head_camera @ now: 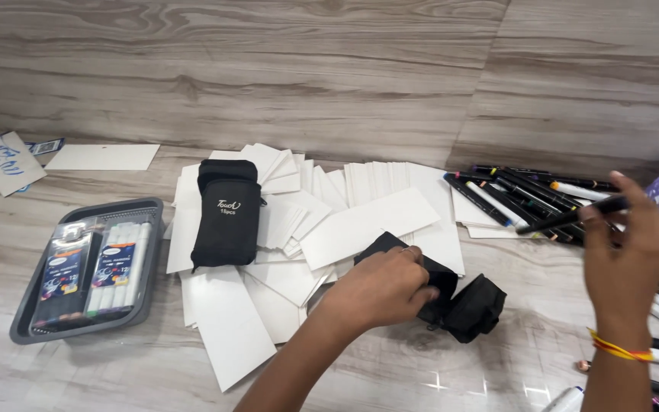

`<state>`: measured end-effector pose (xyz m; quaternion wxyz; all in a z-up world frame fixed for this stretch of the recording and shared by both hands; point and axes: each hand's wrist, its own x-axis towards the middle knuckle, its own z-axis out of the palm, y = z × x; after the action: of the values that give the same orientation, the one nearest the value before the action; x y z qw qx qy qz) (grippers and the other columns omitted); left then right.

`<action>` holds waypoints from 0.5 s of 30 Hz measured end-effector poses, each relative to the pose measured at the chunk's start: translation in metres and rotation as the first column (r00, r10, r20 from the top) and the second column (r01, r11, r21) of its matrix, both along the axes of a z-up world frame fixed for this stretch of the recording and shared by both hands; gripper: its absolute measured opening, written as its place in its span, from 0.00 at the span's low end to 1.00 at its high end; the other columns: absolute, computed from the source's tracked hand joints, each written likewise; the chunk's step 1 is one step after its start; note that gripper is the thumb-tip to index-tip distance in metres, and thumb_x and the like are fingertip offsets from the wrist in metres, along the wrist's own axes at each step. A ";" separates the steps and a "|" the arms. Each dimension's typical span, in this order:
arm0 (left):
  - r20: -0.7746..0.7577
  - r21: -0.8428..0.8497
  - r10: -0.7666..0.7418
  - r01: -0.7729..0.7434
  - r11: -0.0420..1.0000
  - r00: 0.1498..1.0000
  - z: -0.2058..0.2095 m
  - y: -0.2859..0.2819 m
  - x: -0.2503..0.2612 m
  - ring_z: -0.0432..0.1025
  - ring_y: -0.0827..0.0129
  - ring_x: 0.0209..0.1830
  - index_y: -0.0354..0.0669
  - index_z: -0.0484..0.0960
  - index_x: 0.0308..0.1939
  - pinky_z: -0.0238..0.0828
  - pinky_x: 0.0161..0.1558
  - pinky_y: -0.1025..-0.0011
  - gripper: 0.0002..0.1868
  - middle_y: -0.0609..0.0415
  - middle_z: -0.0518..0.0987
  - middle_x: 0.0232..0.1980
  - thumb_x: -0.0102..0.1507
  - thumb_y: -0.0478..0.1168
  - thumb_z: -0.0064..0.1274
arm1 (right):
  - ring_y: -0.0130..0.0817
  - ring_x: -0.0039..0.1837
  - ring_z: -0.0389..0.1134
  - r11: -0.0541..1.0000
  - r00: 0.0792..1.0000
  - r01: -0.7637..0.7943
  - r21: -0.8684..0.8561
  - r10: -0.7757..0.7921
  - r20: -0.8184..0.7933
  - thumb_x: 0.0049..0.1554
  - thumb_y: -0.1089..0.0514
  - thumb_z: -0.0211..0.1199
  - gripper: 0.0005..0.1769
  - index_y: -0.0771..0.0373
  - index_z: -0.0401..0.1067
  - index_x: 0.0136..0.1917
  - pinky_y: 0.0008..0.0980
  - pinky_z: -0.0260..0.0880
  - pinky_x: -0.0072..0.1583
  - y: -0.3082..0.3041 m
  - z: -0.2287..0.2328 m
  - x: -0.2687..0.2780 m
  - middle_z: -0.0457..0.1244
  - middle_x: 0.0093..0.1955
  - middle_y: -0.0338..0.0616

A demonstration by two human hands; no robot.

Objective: The person organizes a collection of dual-tip markers into a black fabric pouch. They pick up markers from a pile on the floor, briefly inspect them, and place them into the pouch one by one. The person also handles a plastic container of markers and a stack of white paper cards during the process.

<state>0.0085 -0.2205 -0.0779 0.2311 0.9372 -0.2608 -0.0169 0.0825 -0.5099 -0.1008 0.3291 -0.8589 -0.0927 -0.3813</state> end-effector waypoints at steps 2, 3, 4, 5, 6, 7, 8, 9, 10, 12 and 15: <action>-0.004 0.016 0.045 -0.045 0.999 0.999 -0.005 -0.004 0.003 0.76 0.47 0.50 0.28 0.85 0.32 0.74 0.51 0.55 0.24 0.37 0.78 0.55 0.73 0.47 0.49 | 0.36 0.56 0.69 0.976 0.987 -0.147 0.162 0.134 0.091 0.69 0.68 0.64 0.22 0.67 0.64 0.74 0.29 0.72 0.51 0.006 0.011 -0.012 0.64 0.59 0.53; 0.033 0.015 0.057 -0.058 0.998 0.998 -0.007 -0.004 0.004 0.77 0.48 0.49 0.29 0.84 0.30 0.74 0.50 0.55 0.24 0.37 0.78 0.55 0.72 0.46 0.49 | 0.33 0.57 0.70 0.942 0.973 -0.219 0.255 0.192 0.127 0.70 0.68 0.63 0.21 0.67 0.64 0.73 0.26 0.73 0.52 0.008 0.015 -0.018 0.64 0.59 0.51; 0.071 0.014 0.069 -0.070 0.997 0.995 -0.008 -0.004 0.007 0.77 0.48 0.47 0.29 0.84 0.28 0.75 0.48 0.55 0.24 0.37 0.78 0.55 0.71 0.46 0.49 | 0.30 0.56 0.71 0.880 0.959 -0.283 0.382 0.252 0.131 0.70 0.68 0.63 0.20 0.67 0.63 0.73 0.23 0.74 0.53 0.012 0.019 -0.022 0.64 0.58 0.47; 0.109 0.009 0.082 -0.083 0.996 0.991 -0.010 -0.006 0.009 0.77 0.49 0.46 0.29 0.84 0.26 0.76 0.47 0.56 0.25 0.37 0.78 0.54 0.70 0.46 0.49 | 0.28 0.55 0.71 0.838 0.947 -0.322 0.440 0.290 0.140 0.70 0.68 0.63 0.20 0.67 0.62 0.73 0.22 0.74 0.53 0.016 0.023 -0.026 0.64 0.57 0.45; 0.157 -0.010 0.102 -0.102 0.995 0.982 -0.012 -0.007 0.009 0.77 0.51 0.46 0.30 0.84 0.28 0.76 0.47 0.56 0.23 0.38 0.79 0.52 0.69 0.45 0.49 | 0.27 0.55 0.71 0.791 0.933 -0.357 0.496 0.325 0.153 0.71 0.67 0.64 0.20 0.67 0.62 0.72 0.21 0.75 0.54 0.020 0.028 -0.030 0.64 0.56 0.43; 0.208 -0.029 0.124 -0.121 0.992 0.970 -0.013 -0.007 0.011 0.77 0.52 0.45 0.30 0.84 0.29 0.76 0.46 0.56 0.20 0.40 0.80 0.50 0.68 0.44 0.50 | 0.27 0.54 0.71 0.783 0.925 -0.378 0.493 0.342 0.166 0.71 0.67 0.65 0.20 0.67 0.61 0.72 0.23 0.76 0.54 0.026 0.033 -0.033 0.65 0.56 0.44; 0.258 -0.050 0.147 -0.139 0.989 0.955 -0.014 -0.007 0.012 0.77 0.53 0.45 0.31 0.85 0.30 0.76 0.46 0.57 0.18 0.41 0.81 0.48 0.67 0.43 0.50 | 0.26 0.53 0.71 0.781 0.924 -0.380 0.496 0.345 0.165 0.70 0.67 0.66 0.21 0.66 0.60 0.71 0.23 0.77 0.54 0.031 0.038 -0.037 0.65 0.56 0.43; 0.293 -0.069 0.166 -0.152 0.986 0.941 -0.014 -0.007 0.013 0.77 0.53 0.45 0.31 0.85 0.30 0.76 0.45 0.57 0.18 0.41 0.81 0.49 0.67 0.42 0.50 | 0.26 0.53 0.71 0.777 0.923 -0.382 0.500 0.348 0.164 0.69 0.66 0.67 0.21 0.65 0.60 0.70 0.24 0.78 0.53 0.037 0.042 -0.039 0.65 0.56 0.43; 0.328 -0.090 0.185 -0.165 0.982 0.926 -0.013 -0.007 0.014 0.77 0.54 0.44 0.31 0.85 0.29 0.75 0.44 0.57 0.18 0.41 0.80 0.49 0.67 0.42 0.51 | 0.26 0.52 0.72 0.778 0.929 -0.366 0.510 0.339 0.150 0.67 0.66 0.66 0.22 0.64 0.59 0.68 0.24 0.78 0.52 0.041 0.046 -0.041 0.65 0.55 0.42; 0.346 -0.139 0.216 -0.178 0.974 0.913 -0.012 -0.007 0.014 0.77 0.55 0.44 0.32 0.85 0.31 0.75 0.45 0.58 0.17 0.43 0.81 0.49 0.67 0.42 0.51 | 0.26 0.52 0.72 0.762 0.923 -0.376 0.527 0.357 0.142 0.65 0.65 0.66 0.22 0.63 0.59 0.66 0.24 0.78 0.51 0.047 0.049 -0.042 0.65 0.54 0.42; 0.355 -0.223 0.240 -0.168 0.960 0.903 -0.008 -0.007 0.012 0.76 0.57 0.46 0.32 0.86 0.36 0.72 0.51 0.59 0.16 0.48 0.82 0.48 0.68 0.43 0.51 | 0.27 0.53 0.72 0.747 0.889 -0.444 0.495 0.435 0.141 0.65 0.66 0.66 0.20 0.64 0.61 0.66 0.25 0.78 0.54 0.048 0.043 -0.039 0.66 0.54 0.45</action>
<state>0.0206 -0.2273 -0.0856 0.2639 0.9190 -0.2009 0.2133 0.0435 -0.4616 -0.0575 0.6258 -0.6898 -0.1895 -0.3110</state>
